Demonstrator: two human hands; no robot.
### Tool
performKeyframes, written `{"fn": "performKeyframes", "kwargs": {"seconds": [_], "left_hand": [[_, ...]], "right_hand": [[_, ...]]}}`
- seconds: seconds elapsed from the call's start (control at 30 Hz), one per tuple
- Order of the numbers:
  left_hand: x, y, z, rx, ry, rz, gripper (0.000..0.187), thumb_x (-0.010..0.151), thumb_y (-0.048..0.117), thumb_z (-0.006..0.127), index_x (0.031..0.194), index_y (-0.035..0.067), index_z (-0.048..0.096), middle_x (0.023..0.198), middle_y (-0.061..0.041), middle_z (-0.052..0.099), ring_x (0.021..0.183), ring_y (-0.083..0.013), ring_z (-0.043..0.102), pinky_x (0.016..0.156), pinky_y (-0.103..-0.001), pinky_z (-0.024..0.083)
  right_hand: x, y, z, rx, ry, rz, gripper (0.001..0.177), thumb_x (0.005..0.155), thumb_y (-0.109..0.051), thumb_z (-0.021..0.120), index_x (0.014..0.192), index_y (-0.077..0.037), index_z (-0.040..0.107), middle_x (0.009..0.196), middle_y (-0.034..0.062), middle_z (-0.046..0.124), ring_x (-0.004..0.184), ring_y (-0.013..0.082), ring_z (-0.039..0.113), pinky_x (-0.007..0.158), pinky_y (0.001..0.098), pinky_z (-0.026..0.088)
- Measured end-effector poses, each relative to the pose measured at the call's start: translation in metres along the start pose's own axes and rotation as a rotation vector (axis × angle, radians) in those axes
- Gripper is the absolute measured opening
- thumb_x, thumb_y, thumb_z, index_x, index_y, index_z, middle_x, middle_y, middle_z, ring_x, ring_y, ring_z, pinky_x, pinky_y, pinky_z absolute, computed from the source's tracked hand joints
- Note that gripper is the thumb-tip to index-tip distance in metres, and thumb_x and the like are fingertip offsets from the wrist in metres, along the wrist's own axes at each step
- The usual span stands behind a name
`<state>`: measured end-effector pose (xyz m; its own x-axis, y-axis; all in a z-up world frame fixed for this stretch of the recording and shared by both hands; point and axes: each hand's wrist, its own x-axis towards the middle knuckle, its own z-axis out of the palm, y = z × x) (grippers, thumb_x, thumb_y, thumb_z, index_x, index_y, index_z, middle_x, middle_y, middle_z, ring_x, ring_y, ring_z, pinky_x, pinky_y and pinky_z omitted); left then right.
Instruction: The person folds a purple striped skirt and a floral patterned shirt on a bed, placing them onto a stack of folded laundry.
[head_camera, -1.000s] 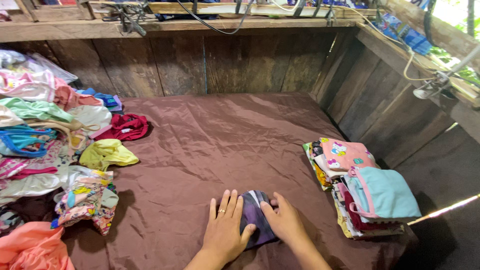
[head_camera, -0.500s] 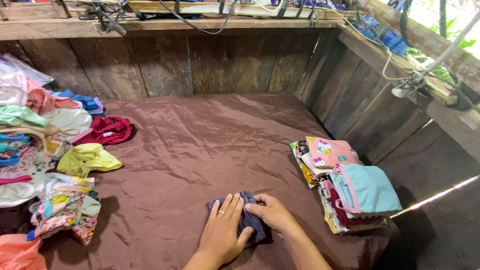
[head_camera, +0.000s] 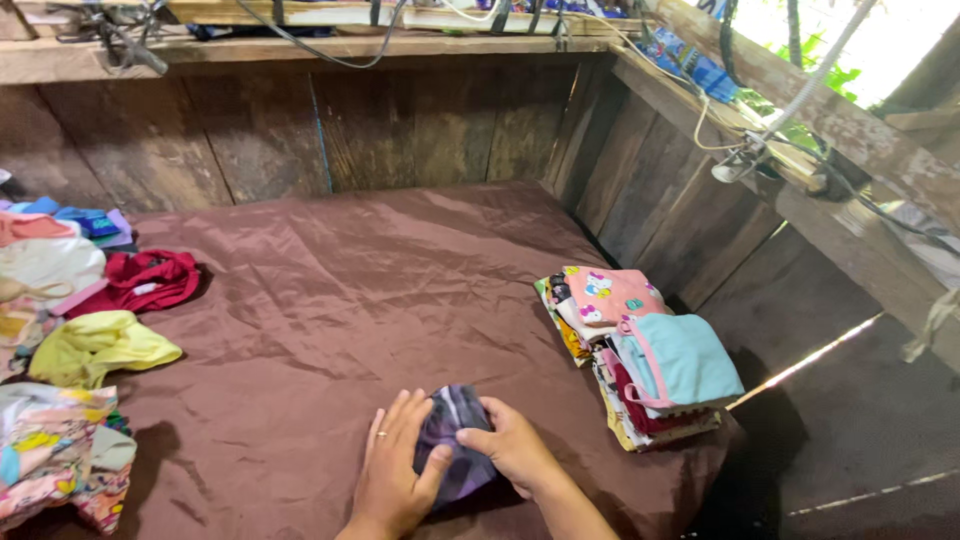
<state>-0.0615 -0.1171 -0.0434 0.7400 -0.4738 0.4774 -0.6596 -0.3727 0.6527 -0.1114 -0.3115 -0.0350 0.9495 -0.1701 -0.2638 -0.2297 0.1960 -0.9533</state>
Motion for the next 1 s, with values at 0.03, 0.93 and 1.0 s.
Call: {"fn": "performKeyframes", "kwargs": {"seconds": [0.03,0.93,1.0], "left_hand": [[-0.004,-0.001,0.003,-0.041,0.061,-0.047,0.062,0.089,0.036,0.068,0.140,0.003,0.053,0.150,-0.020,0.052,0.146,-0.0365,0.040,0.120,-0.049,0.024],[0.223,0.141,0.150,-1.150,-0.278,-0.674,0.066,0.087,0.016,0.068,0.146,0.006,0.040,0.112,-0.013,0.069,0.095,-0.0232,0.069,0.077,-0.037,0.059],[0.240,0.134,0.169,-1.061,-0.207,-0.618,0.080,0.084,0.012,0.071,0.151,0.009,0.029,0.117,-0.015,0.068,0.100,-0.0227,0.069,0.081,-0.035,0.059]], "right_hand": [[-0.005,0.001,-0.001,-0.011,0.009,-0.028,0.048,0.085,-0.002,0.073,0.131,0.003,0.061,0.115,0.0109,0.072,0.101,0.0153,0.069,0.091,0.0292,0.056],[0.000,-0.200,-0.252,-0.158,0.349,-0.243,0.059,0.086,-0.009,0.071,0.141,0.002,0.052,0.131,0.0176,0.066,0.118,0.0234,0.064,0.101,0.0355,0.050],[0.017,-0.201,-0.262,-0.183,0.387,-0.252,0.062,0.085,-0.008,0.071,0.143,-0.001,0.051,0.134,0.0196,0.064,0.122,0.0255,0.062,0.103,0.0360,0.049]]}}
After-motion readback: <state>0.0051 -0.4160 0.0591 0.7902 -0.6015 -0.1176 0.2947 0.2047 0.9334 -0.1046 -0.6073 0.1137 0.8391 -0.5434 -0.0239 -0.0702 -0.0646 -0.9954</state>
